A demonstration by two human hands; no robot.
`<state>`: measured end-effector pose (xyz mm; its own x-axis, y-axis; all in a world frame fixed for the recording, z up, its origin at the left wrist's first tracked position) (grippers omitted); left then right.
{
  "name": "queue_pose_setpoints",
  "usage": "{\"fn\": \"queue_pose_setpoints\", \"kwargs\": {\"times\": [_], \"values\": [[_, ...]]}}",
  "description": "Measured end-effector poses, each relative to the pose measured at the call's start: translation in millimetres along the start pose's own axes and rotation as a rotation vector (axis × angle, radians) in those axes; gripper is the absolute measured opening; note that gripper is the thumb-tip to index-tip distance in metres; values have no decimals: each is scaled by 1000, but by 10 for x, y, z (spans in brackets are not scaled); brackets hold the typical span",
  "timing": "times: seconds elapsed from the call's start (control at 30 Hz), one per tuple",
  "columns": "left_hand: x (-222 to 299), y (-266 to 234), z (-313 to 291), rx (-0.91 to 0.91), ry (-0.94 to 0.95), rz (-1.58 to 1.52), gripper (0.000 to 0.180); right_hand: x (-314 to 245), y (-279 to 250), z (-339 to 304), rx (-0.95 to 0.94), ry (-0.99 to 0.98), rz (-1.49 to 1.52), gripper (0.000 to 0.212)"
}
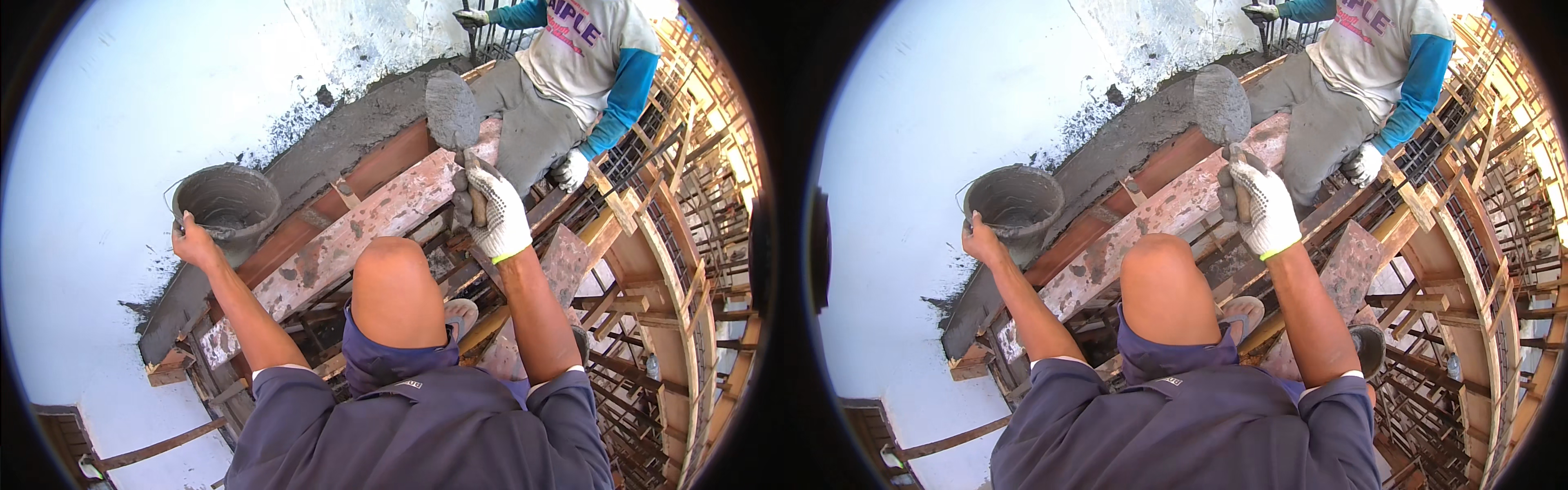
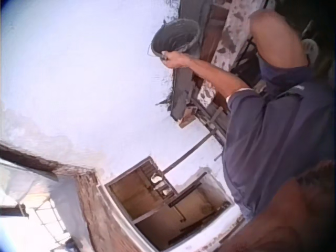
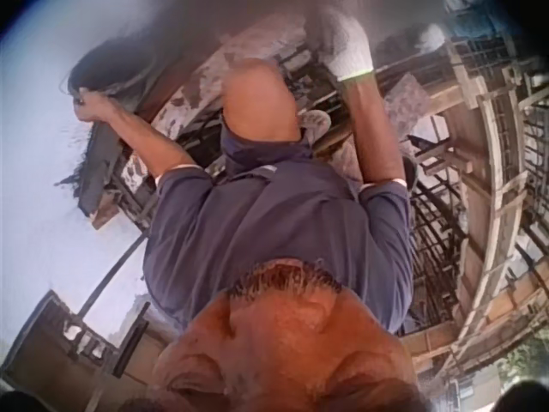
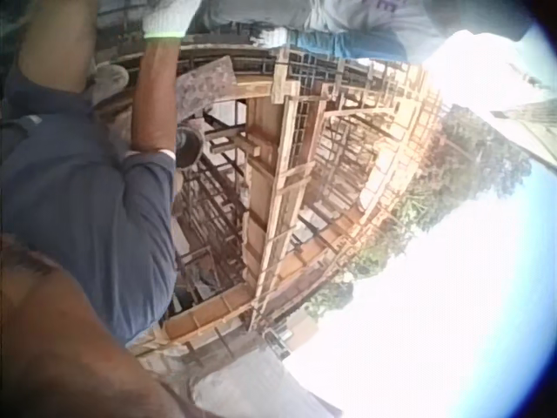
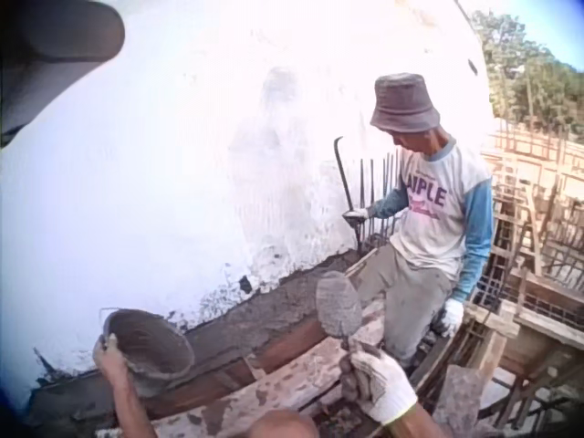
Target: The person applies concrete to the edge of a wooden structure using a trowel, taking mortar from a bucket and smoothing it along the rim.
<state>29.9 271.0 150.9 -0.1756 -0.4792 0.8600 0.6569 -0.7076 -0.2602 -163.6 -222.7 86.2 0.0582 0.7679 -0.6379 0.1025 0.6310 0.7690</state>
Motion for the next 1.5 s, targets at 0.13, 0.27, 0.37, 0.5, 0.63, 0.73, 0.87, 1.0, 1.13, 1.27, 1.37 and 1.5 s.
{"fn": "queue_pose_setpoints", "kwargs": {"times": [0.13,0.27,0.37,0.5,0.63,0.73,0.87,1.0,1.13,1.27,1.37,1.5], "values": [[228,909,-321,-340,-153,-493,26,-10,-801,-1112,171,43,119,32],[1095,1711,-1093,-813,-295,-747,26,395,-1394,-2339,389,62,161,26],[1990,2083,-1957,-1203,-240,-742,24,707,-1647,-3121,548,78,40,23],[2916,2253,-3511,-1713,-110,-776,25,1126,-1775,-3773,580,-19,66,34],[3338,2045,-5192,-2197,-147,-578,24,1260,-1747,-3893,584,29,-134,30],[3353,1962,-6457,-2464,-202,-313,18,1338,-1866,-3969,624,49,-396,26],[2938,1585,-8176,-2557,-282,-125,7,1203,-1840,-4283,561,110,-537,30],[2015,1722,-9305,-2534,-501,63,14,1384,-2038,-4237,595,152,-755,32],[1412,1629,-9805,-2427,-452,166,12,1250,-1905,-4329,529,131,-598,33],[1242,1424,-10040,-2525,-398,255,24,1413,-2061,-4073,492,112,-609,38],[1376,997,-10242,-2596,-187,257,39,1785,-2402,-3543,471,-55,-773,38],[1247,846,-10512,-2638,-11,105,34,1413,-2090,-3811,429,-124,-1025,40]]}}
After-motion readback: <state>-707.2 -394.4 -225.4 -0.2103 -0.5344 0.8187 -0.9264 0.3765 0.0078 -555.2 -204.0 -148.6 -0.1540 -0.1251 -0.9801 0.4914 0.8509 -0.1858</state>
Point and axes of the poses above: each hand's wrist, its own z-axis towards the middle knuckle, its own y-axis out of the palm, x = y × z, the point moved 4 cm from there along z, towards the middle knuckle, and after that the axes turned 13 degrees about -x, right-handed, at the moved point
